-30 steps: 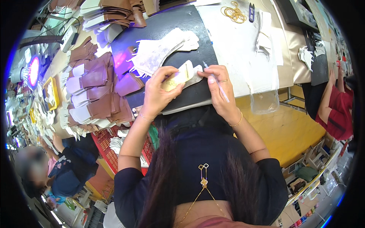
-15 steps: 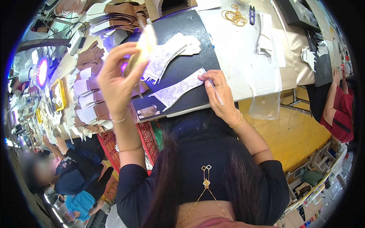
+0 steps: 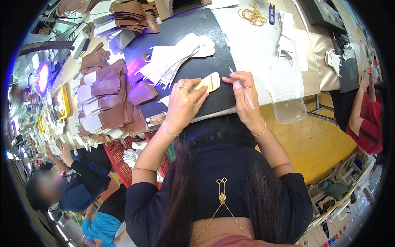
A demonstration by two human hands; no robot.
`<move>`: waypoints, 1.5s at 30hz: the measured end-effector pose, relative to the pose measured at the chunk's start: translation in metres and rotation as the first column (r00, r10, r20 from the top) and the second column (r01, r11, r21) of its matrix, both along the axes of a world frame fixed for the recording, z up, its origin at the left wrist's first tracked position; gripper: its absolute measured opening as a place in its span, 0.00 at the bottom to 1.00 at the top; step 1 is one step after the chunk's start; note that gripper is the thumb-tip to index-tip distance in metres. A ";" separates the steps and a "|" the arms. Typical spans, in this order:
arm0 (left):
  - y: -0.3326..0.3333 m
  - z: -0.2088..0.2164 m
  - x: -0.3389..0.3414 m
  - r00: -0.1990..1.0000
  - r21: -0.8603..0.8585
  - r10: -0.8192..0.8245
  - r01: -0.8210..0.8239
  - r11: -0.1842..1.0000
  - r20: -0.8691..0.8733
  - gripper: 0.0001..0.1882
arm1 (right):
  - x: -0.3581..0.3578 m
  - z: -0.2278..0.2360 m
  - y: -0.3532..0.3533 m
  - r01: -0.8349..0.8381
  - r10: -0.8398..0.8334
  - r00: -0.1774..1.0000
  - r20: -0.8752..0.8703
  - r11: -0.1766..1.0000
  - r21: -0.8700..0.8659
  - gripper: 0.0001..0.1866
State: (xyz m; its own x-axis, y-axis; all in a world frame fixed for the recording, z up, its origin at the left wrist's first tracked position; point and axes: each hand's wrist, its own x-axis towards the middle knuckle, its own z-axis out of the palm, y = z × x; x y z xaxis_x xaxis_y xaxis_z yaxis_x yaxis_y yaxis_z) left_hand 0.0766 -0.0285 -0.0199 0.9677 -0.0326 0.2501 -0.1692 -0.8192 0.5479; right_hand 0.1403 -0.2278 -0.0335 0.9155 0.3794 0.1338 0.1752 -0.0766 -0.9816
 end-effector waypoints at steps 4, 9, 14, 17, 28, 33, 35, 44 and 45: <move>0.000 -0.001 0.001 1.000 -0.013 -0.003 0.003 1.000 0.006 0.12 | -0.003 0.001 0.005 0.015 -0.014 1.000 -0.020 0.999 0.037 0.09; -0.001 -0.006 -0.001 1.000 -0.009 -0.010 0.010 1.000 0.017 0.12 | -0.003 0.006 0.005 0.019 0.017 0.984 0.175 0.979 -0.202 0.07; -0.002 -0.009 -0.001 0.997 0.068 -0.024 0.019 0.998 0.077 0.11 | -0.003 0.012 0.014 0.018 0.154 0.891 0.427 0.928 -0.372 0.06; -0.003 -0.010 -0.002 0.996 0.099 -0.025 0.017 0.995 0.085 0.11 | -0.001 0.013 0.021 0.049 0.179 0.865 0.468 0.899 -0.434 0.06; -0.001 -0.009 -0.002 0.997 0.065 -0.031 0.026 0.998 0.072 0.11 | -0.008 0.028 0.012 -0.120 0.367 0.860 0.354 0.821 -0.559 0.06; 0.012 -0.006 0.007 0.997 -0.217 0.015 -0.033 0.976 -0.081 0.15 | -0.003 0.018 0.008 0.000 0.083 0.960 0.268 0.956 -0.295 0.06; 0.016 -0.003 0.010 0.986 -0.295 0.041 -0.087 0.952 -0.160 0.17 | -0.002 0.011 0.008 0.011 0.027 0.983 0.183 0.979 -0.204 0.08; 0.008 -0.004 0.005 0.992 -0.150 -0.026 0.007 0.989 -0.122 0.25 | -0.010 0.003 0.012 0.003 0.011 0.983 -0.183 0.997 0.078 0.12; 0.006 -0.006 0.004 0.992 -0.156 -0.023 0.004 0.988 -0.121 0.26 | -0.010 0.004 0.012 0.014 0.019 0.968 -0.252 0.991 0.132 0.12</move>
